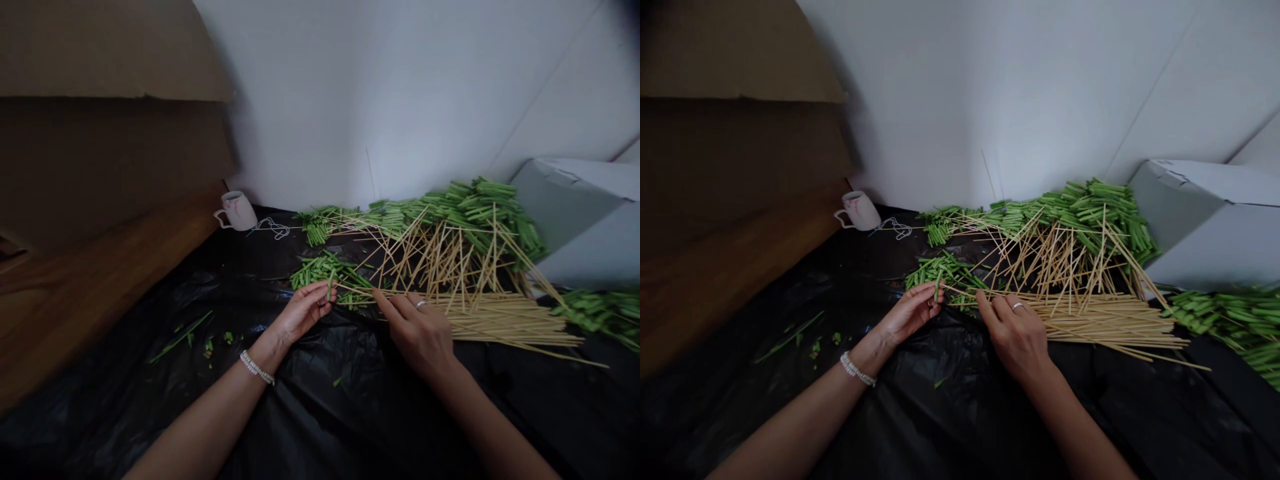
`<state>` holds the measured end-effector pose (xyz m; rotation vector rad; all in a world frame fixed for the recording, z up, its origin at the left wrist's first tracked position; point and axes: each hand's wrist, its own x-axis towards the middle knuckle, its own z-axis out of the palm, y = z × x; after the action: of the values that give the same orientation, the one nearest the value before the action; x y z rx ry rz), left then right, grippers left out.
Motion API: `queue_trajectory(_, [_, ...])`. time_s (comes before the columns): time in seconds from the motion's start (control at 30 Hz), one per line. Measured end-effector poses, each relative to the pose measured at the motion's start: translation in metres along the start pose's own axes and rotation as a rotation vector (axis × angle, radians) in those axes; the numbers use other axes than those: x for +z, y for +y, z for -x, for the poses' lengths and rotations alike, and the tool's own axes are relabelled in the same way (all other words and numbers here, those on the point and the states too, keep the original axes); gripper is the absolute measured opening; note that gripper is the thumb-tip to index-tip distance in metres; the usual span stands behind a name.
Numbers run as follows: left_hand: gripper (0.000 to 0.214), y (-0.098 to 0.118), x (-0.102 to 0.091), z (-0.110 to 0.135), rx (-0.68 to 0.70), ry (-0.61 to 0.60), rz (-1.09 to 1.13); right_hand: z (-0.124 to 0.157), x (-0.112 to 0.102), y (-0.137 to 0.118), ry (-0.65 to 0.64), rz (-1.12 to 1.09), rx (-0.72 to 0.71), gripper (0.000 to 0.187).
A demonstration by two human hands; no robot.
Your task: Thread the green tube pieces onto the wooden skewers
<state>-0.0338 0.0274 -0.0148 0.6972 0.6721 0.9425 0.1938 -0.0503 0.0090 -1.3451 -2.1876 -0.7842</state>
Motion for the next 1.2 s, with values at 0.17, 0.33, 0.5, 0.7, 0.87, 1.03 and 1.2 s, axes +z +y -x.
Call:
queue_trajectory(0.17, [0.026, -0.0006, -0.0006, 0.0001, 0.005, 0.001, -0.002, 0.0004, 0.0014, -0.0002, -0.005, 0.037, -0.018, 0.042])
queue_trajectory(0.33, [0.027, -0.0002, 0.0003, 0.0005, -0.004, 0.014, -0.001, 0.0007, 0.0025, -0.0017, -0.021, 0.03, -0.018, 0.042])
queue_trajectory(0.5, [0.029, 0.0006, 0.0014, 0.0006, -0.007, 0.018, 0.001, 0.0006, 0.0023, -0.0015, -0.014, 0.017, -0.008, 0.042])
queue_trajectory(0.7, [0.027, 0.0004, 0.0014, 0.0005, -0.007, 0.03, -0.002, 0.0015, 0.0028, -0.001, -0.018, 0.0, 0.011, 0.044])
queue_trajectory(0.87, [0.029, -0.0007, 0.0011, 0.0004, -0.006, 0.025, -0.012, 0.0027, 0.0044, -0.0019, -0.031, -0.011, 0.01, 0.045])
queue_trajectory(1.03, [0.027, -0.0009, 0.0025, 0.0011, 0.004, 0.033, -0.011, 0.0019, 0.0034, -0.0022, -0.032, 0.012, 0.002, 0.045])
queue_trajectory(1.2, [0.025, -0.0018, 0.0033, 0.001, 0.015, 0.044, -0.008, 0.0015, 0.0024, -0.0041, -0.042, 0.0, -0.001, 0.045])
